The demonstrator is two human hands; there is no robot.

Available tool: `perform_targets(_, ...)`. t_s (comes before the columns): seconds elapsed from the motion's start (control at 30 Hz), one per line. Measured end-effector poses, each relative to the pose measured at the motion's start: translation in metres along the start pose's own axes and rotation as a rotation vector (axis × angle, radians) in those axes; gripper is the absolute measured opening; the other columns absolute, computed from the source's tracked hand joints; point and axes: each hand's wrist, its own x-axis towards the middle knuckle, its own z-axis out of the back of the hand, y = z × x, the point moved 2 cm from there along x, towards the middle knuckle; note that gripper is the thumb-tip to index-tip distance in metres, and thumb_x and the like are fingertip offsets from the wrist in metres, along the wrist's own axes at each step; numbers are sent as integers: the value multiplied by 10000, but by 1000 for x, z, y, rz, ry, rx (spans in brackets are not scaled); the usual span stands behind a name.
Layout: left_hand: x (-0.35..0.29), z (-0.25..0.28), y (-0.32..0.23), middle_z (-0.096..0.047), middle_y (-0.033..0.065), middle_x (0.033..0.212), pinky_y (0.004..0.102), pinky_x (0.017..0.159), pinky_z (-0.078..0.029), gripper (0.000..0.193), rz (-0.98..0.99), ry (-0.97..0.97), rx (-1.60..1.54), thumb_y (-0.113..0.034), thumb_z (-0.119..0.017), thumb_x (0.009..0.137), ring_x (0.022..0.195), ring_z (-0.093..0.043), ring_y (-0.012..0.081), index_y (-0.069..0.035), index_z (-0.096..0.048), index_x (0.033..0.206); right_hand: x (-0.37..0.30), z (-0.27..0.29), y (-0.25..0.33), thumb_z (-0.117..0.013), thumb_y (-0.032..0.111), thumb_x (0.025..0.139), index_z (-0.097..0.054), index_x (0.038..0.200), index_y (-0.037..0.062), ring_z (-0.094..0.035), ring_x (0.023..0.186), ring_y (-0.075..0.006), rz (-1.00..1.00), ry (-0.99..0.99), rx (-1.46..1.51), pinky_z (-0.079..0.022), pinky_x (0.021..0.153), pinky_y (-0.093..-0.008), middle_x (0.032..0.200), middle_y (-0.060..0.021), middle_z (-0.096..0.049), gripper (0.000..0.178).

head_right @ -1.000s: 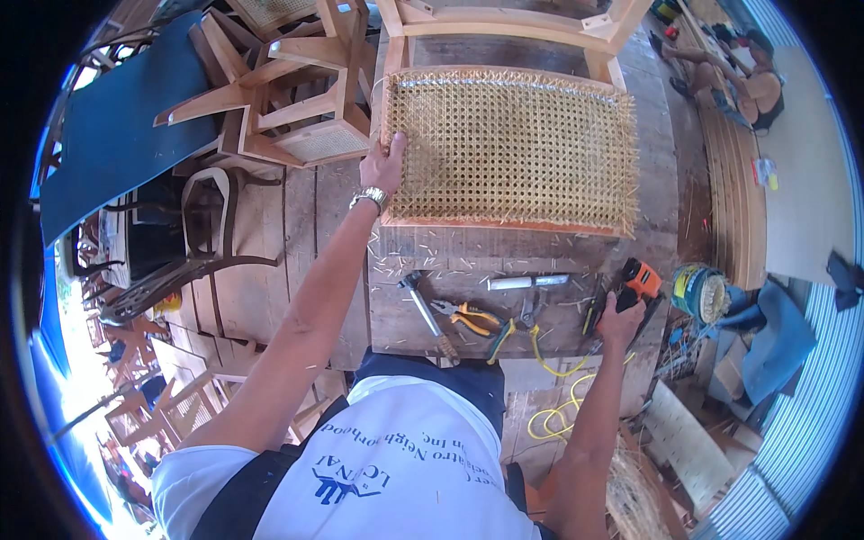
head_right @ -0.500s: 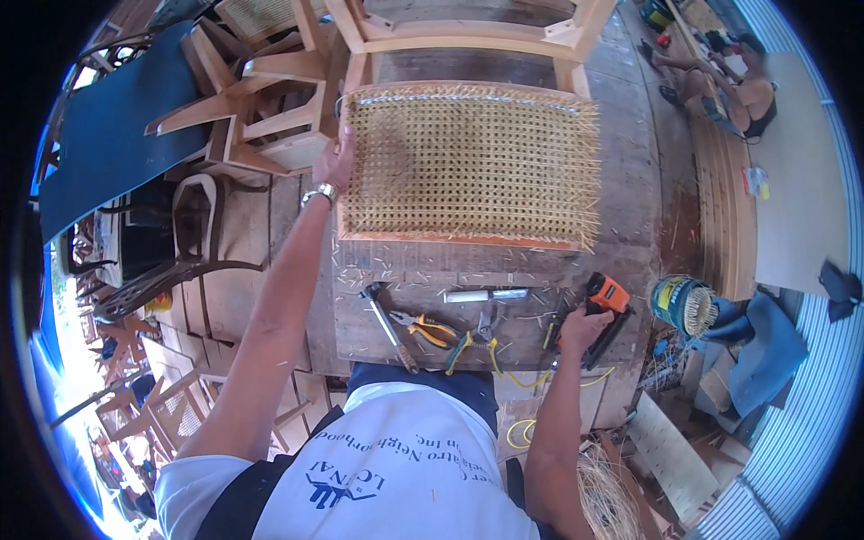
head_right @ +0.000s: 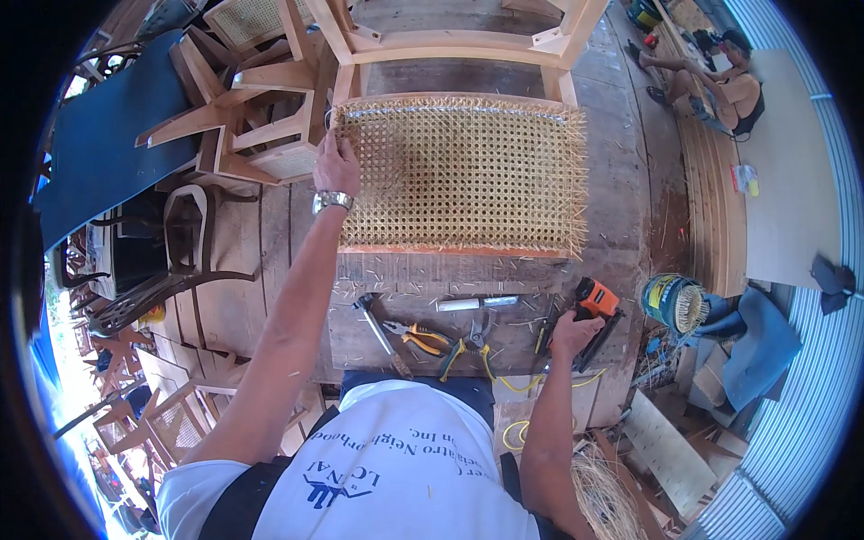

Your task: Installing a woven cane seat onto a wooden chair frame using a staple gun and hammer.

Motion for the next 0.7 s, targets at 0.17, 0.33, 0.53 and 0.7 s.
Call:
perform_targets(0.17,-8,4,-9,-587,219,1220,454,975,-455,388,89,-7,-159,-263,-594,916,1131,-566,369,-11,-565,1209,5,-3,-13,-631,145,805,-363,1179,-78,-561,1052,-459,81,-47,-72,-435,920,-481,1120,-302,-523,511)
perform_targets(0.33,19,-1,-13,-646,193,1078,429,944,-469,400,396,16,-166,-298,-710,824,1066,-603,341,-14,-642,1097,6,-3,-15,-621,133,814,-353,1158,-70,-554,1044,-475,126,-56,-97,-432,911,-495,1106,-307,-518,481)
perform_targets(0.53,32,8,-13,-711,153,866,421,821,-524,281,542,5,-140,-286,-796,760,872,-685,314,-31,-705,838,5,-3,-10,-614,135,822,-331,1182,-69,-548,1065,-473,85,9,-59,-429,912,-499,1106,-310,-522,501)
perform_targets(0.7,29,3,-10,-705,182,902,422,869,-510,286,538,-78,-122,-305,-758,801,952,-667,350,-31,-706,864,4,-2,-10,-624,131,822,-322,1194,-63,-550,1072,-468,60,2,-3,-427,928,-491,1115,-310,-525,517)
